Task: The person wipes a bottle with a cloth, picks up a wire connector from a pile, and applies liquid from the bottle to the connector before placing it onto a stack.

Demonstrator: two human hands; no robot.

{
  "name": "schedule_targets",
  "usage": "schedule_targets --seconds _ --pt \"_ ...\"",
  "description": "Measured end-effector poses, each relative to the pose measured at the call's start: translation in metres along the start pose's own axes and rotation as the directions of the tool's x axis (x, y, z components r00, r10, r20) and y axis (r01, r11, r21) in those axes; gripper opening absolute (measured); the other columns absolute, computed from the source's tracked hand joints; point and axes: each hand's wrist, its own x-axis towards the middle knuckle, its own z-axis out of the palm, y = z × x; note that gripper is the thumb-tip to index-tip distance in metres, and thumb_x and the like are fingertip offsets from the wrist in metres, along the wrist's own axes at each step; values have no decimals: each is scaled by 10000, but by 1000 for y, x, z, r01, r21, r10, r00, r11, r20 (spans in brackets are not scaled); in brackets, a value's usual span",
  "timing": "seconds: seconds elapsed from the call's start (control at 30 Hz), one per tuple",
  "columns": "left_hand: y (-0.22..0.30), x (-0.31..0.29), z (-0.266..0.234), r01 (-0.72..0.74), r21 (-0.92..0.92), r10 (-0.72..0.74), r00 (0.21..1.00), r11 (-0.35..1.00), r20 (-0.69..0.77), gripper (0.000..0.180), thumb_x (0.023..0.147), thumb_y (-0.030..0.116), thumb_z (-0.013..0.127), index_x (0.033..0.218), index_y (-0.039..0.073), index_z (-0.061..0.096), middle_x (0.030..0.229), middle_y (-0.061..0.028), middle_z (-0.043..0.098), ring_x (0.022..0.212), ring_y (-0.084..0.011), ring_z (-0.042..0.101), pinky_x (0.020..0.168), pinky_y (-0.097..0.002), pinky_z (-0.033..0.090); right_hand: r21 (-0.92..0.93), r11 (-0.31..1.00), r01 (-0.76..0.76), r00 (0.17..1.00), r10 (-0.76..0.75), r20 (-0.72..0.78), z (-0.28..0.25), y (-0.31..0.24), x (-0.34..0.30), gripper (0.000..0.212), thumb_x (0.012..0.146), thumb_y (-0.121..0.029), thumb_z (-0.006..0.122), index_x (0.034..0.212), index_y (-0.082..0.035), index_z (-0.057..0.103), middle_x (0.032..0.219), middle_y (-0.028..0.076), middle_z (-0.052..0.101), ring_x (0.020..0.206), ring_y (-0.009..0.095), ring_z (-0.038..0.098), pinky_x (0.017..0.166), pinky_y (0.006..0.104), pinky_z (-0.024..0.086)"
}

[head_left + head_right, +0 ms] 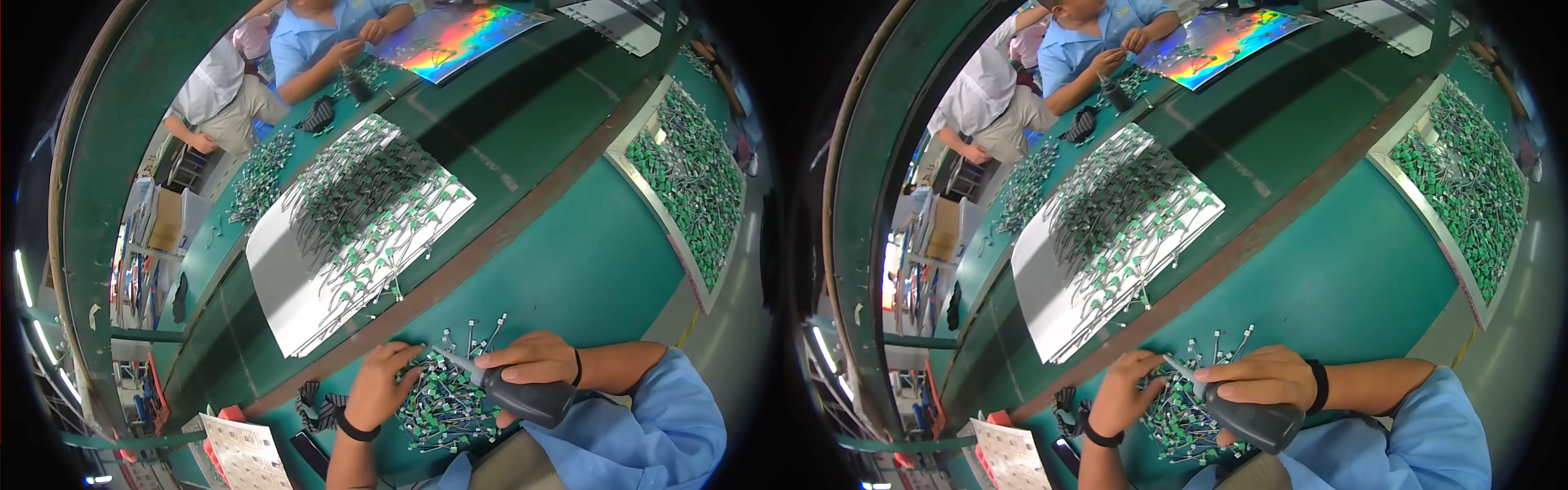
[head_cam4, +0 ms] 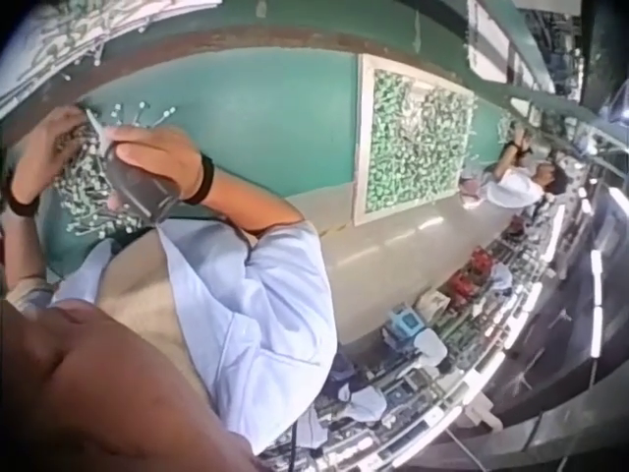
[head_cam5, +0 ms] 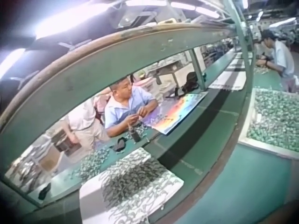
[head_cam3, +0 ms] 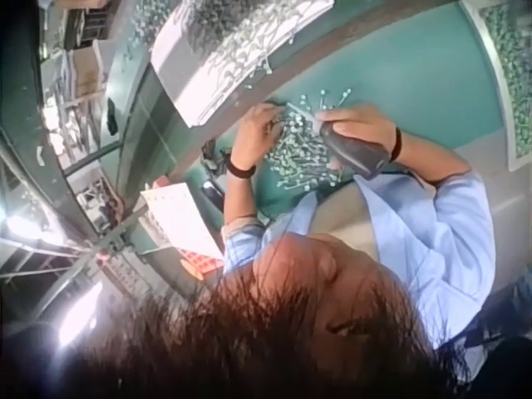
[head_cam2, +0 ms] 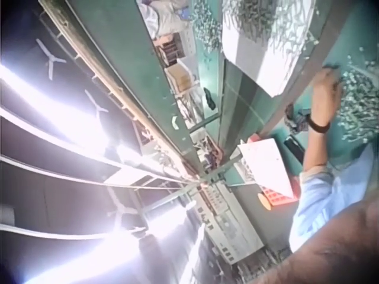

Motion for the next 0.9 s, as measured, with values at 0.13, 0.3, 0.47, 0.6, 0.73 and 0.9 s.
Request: schedule_targets --seconds 0.13,0.3,0.47,0.6,0.73,0.9 --pt "-5 -13 21 100 -98 -89 990 990 112 255 819 -17 752 1072 -8 718 943 -131 718 881 -269 676 808 -341 528 17 1000 -7 1000 7 13 -1 -1 0 720 709 -310 951 1259 -60 560 1218 223 704 797 229 745 644 301 590" --pt "4 -23 21 272 -247 -276 961 930 20 240 828 -35 748 1066 -12 720 935 -113 721 834 -212 669 785 -302 521 14 1000 -24 1000 24 7 -1 -1 1 711 712 -291 949 1271 -74 567 1232 228 695 816 244 752 667 311 604" --pt "2 -39 19 325 -391 -389 916 861 -96 186 856 -36 743 1038 -7 714 966 -105 720 836 -189 676 788 -287 526 -46 997 -64 998 65 16 4 1 0 685 730 -216 931 1302 -115 570 1322 239 639 928 298 751 747 341 621" --pt "19 -53 20 267 -804 -502 863 532 -46 153 895 -18 724 1036 9 673 991 -109 691 877 -207 681 816 -333 550 65 984 -166 984 161 82 10 6 -1 660 746 -123 904 1315 -138 571 1422 245 556 1059 348 717 825 367 617" --pt "36 -56 36 -47 -976 -346 931 211 -120 149 924 -6 699 1036 29 606 998 -109 642 918 -238 683 839 -400 575 142 946 -293 945 264 192 17 5 -1 642 750 -63 884 1309 -125 574 1471 246 505 1148 367 675 888 394 600" --pt "45 -59 57 -159 -983 -414 892 92 -183 174 925 -2 699 1022 42 562 985 -97 604 948 -264 684 880 -465 589 201 911 -361 924 320 209 20 6 0 656 733 -37 885 1307 -126 580 1488 250 486 1169 378 661 927 403 581"
